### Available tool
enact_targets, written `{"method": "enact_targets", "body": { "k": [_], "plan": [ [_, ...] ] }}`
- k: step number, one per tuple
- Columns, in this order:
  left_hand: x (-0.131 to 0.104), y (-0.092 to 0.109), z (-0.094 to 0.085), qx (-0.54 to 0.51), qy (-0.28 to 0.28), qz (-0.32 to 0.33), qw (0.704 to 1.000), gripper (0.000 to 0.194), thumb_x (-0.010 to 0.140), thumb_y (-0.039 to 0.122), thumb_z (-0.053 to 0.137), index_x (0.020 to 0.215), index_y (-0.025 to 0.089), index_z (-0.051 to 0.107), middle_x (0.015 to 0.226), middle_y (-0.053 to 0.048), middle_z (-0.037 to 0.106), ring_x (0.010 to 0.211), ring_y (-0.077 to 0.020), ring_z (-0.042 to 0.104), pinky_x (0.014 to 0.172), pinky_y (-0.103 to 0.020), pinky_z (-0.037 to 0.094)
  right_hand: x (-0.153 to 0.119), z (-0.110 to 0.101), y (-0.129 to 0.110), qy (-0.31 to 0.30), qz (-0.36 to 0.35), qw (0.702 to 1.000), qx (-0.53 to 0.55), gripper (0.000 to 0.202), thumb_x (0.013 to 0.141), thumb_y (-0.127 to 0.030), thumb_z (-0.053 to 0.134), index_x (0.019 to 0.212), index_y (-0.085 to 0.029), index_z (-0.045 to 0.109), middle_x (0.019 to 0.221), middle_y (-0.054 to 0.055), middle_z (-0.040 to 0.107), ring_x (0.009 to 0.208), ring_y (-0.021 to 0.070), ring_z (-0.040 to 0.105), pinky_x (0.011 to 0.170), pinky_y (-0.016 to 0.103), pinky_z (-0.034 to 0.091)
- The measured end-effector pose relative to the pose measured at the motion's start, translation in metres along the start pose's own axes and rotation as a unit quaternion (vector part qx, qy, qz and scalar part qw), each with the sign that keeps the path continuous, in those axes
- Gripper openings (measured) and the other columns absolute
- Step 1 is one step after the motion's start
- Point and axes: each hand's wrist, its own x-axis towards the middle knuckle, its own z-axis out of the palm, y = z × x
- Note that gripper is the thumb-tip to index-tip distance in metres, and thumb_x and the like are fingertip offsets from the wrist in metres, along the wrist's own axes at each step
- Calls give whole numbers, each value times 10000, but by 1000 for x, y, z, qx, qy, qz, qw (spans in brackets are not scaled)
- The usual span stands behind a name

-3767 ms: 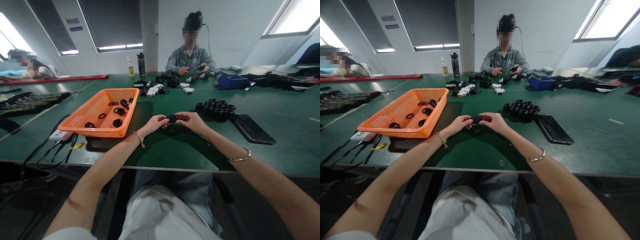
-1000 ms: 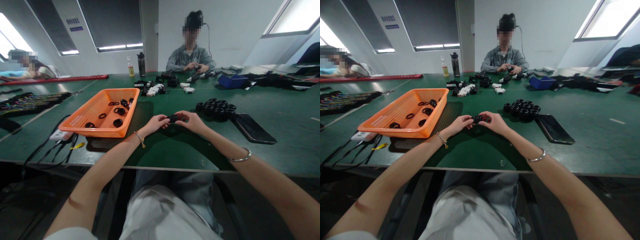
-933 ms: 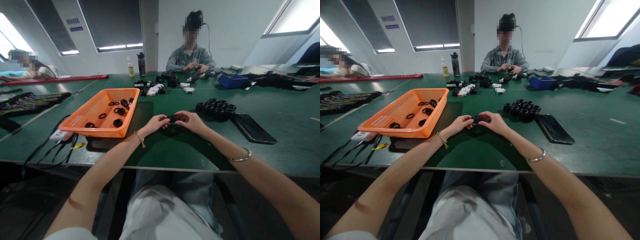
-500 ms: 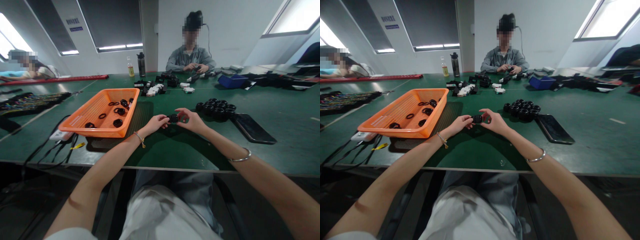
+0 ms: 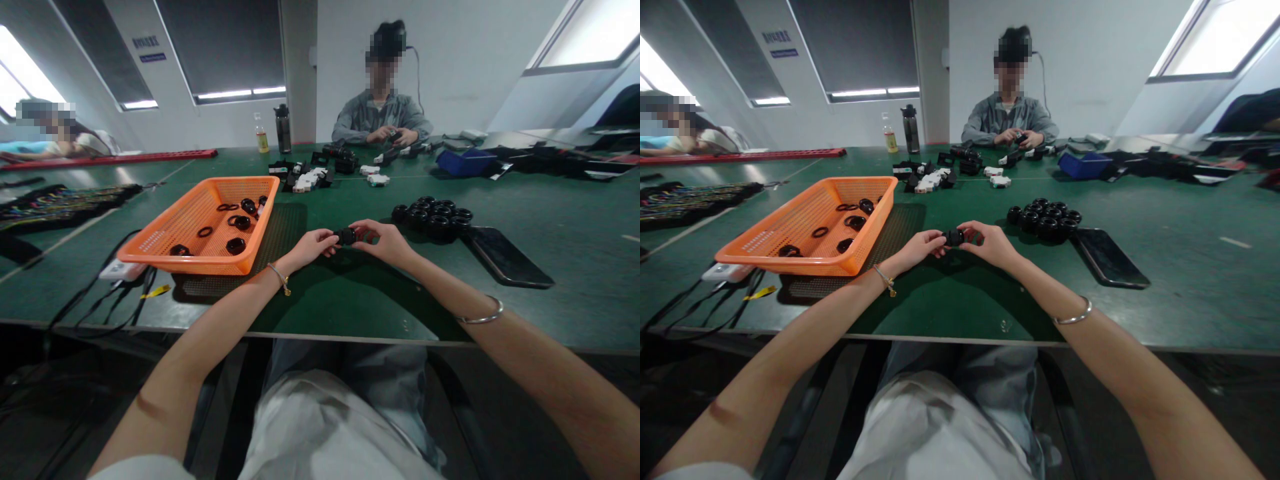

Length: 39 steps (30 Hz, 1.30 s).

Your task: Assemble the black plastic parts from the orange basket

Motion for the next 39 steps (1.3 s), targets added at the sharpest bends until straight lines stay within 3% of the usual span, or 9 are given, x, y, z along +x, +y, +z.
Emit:
{"method": "enact_targets", "body": {
  "k": [22,28,39],
  "plan": [
    [0,-1,-1,5,-1,7,1000,86,805,173,559,838,94,562,667,15,608,525,-33,521,581,-186,443,0,1,-3,-7,19,1000,-5,312,697,-325,633,966,-169,638,762,42,682,665,174,617,652,318,505],
    [1,0,1,8,5,-1,1000,116,828,200,527,792,93,552,676,5,617,506,-35,520,535,-177,427,-1,2,2,-4,-1,1000,16,431,675,-291,643,1087,-185,573,754,23,671,671,174,622,666,324,510],
    [1,1,1,-3,6,-5,1000,71,823,149,521,787,93,544,653,21,600,492,-27,518,528,-173,421,0,1,1,-7,4,1000,-4,344,691,-267,630,1028,-197,631,730,11,674,593,141,577,603,283,484]
  ]
}}
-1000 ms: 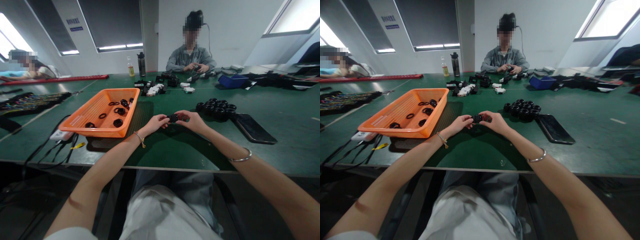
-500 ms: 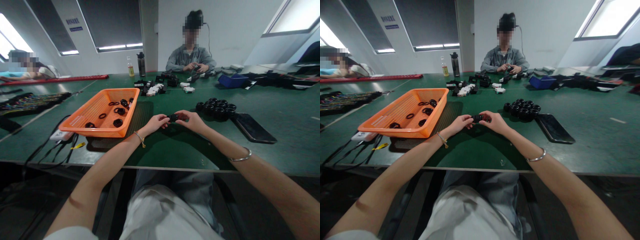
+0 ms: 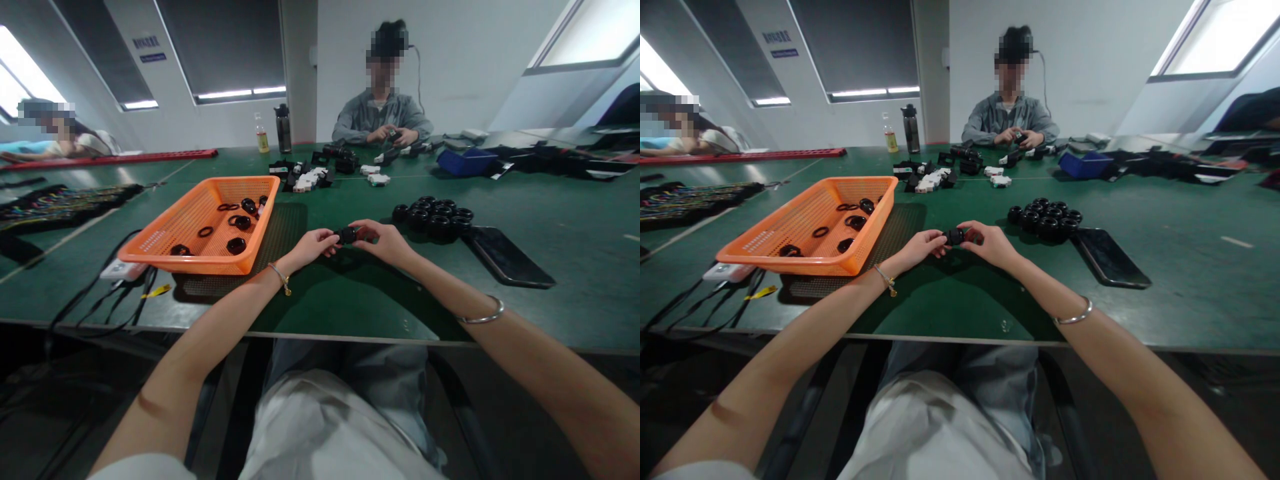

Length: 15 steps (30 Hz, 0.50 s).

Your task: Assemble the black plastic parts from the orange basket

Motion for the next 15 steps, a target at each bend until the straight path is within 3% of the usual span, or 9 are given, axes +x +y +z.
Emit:
{"method": "enact_targets", "body": {
  "k": [15],
  "plan": [
    [-2,0,-1,9,-4,14,1000,61,808,153,546,816,93,549,632,33,582,497,-24,510,556,-177,428,1,0,-1,8,1,1000,-26,318,698,-284,639,1001,-193,663,734,17,681,581,137,566,578,276,474]
  ]
}}
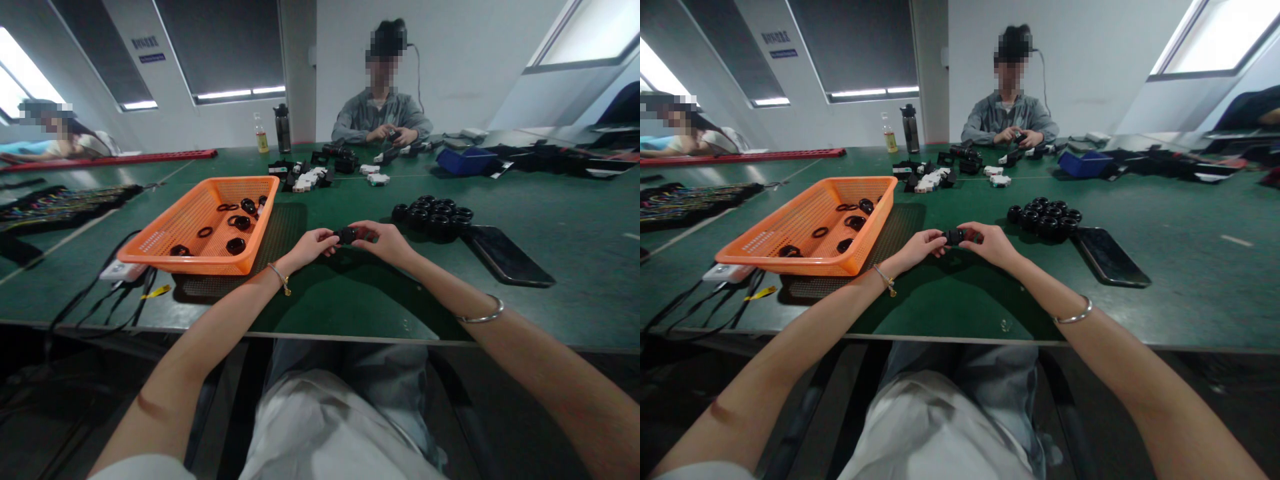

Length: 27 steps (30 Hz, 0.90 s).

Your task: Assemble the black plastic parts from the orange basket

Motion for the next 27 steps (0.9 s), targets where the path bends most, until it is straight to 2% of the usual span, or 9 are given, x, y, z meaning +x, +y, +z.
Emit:
{"method": "enact_targets", "body": {
  "k": [4,10,18,27],
  "plan": [
    [1,-1,0,1,5,-5,1000,56,810,148,542,822,93,549,628,36,580,492,-24,509,550,-176,424,0,0,-1,2,2,1000,-5,320,694,-291,643,996,-188,666,755,27,687,595,146,574,578,285,478],
    [2,-4,-1,-6,-2,-3,1000,90,806,182,556,825,95,558,668,18,605,514,-31,516,565,-184,432,1,1,-2,19,-10,1000,2,292,684,-294,644,953,-186,673,893,60,692,728,187,616,596,299,494],
    [0,0,0,-11,0,-7,1000,100,819,193,539,793,98,552,645,19,599,518,-36,517,561,-182,428,-2,-1,-2,6,-29,999,28,449,663,-302,654,1094,-187,604,861,47,683,709,173,615,631,300,501],
    [0,0,0,-14,-4,-10,1000,111,812,206,552,798,96,558,675,8,613,525,-34,520,569,-185,430,-1,0,0,15,-34,999,26,330,671,-245,625,996,-194,646,856,46,693,729,179,619,634,297,494]
  ]
}}
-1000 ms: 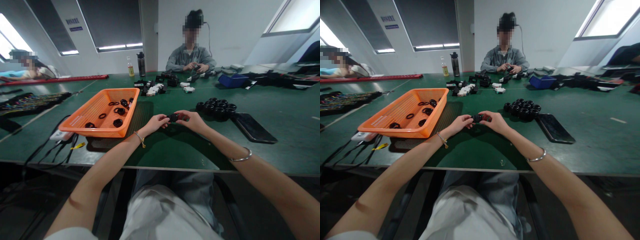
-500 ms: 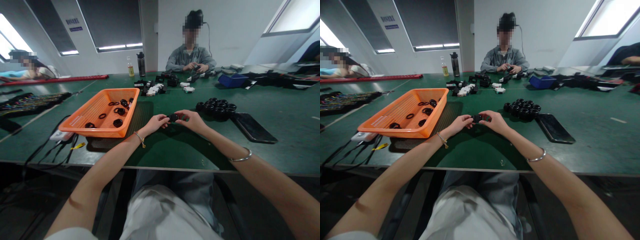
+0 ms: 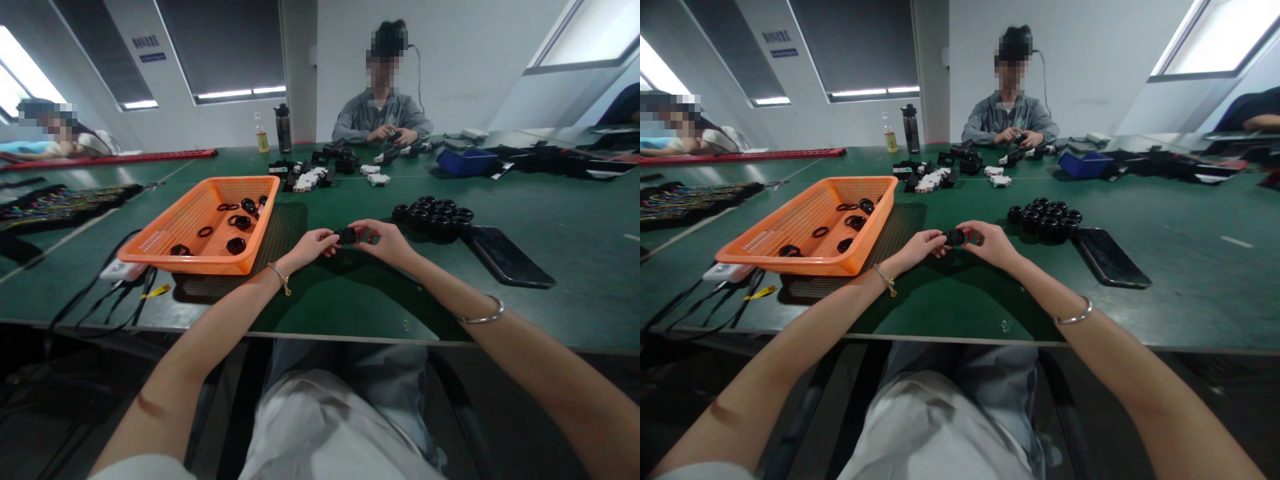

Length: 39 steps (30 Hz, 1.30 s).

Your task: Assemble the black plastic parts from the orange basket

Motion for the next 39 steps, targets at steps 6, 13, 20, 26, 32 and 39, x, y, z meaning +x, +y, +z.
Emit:
{"method": "enact_targets", "body": {
  "k": [6,13,20,26,32,39],
  "plan": [
    [0,2,0,2,-1,-5,1000,87,815,180,543,799,95,553,631,25,592,510,-31,515,575,-182,432,0,-1,-1,-5,14,1000,-9,331,672,-247,636,997,-191,659,853,46,698,719,179,619,642,301,492],
    [-1,3,1,3,5,-4,1000,72,810,169,552,803,98,553,629,28,591,510,-30,515,573,-180,431,1,-1,0,-8,17,1000,-16,333,684,-278,641,1007,-205,667,829,35,702,680,173,609,625,303,494],
    [-1,2,0,4,6,-1,1000,73,805,170,558,811,97,552,631,30,590,503,-27,516,566,-176,434,0,-2,-1,-13,21,999,-29,330,691,-282,639,1012,-208,670,796,30,698,636,164,588,616,306,491],
    [1,-1,-1,5,0,4,1000,108,795,201,575,812,95,559,667,14,611,517,-28,520,571,-178,442,1,-3,-3,-7,-1,999,-35,298,692,-307,639,970,-207,679,910,58,680,690,175,597,609,308,493],
    [-1,2,1,1,5,-1,1000,80,822,165,522,792,96,548,674,9,611,519,-28,523,562,-173,435,0,1,0,12,12,1000,-9,414,688,-273,636,1097,-219,613,884,43,680,716,177,606,634,312,501],
    [-1,1,0,-1,2,1,1000,105,821,196,533,788,98,553,680,7,614,525,-33,520,569,-181,433,-1,-2,-3,-6,-32,999,-35,288,730,-326,608,990,-215,663,927,56,682,689,169,588,624,310,495]
  ]
}}
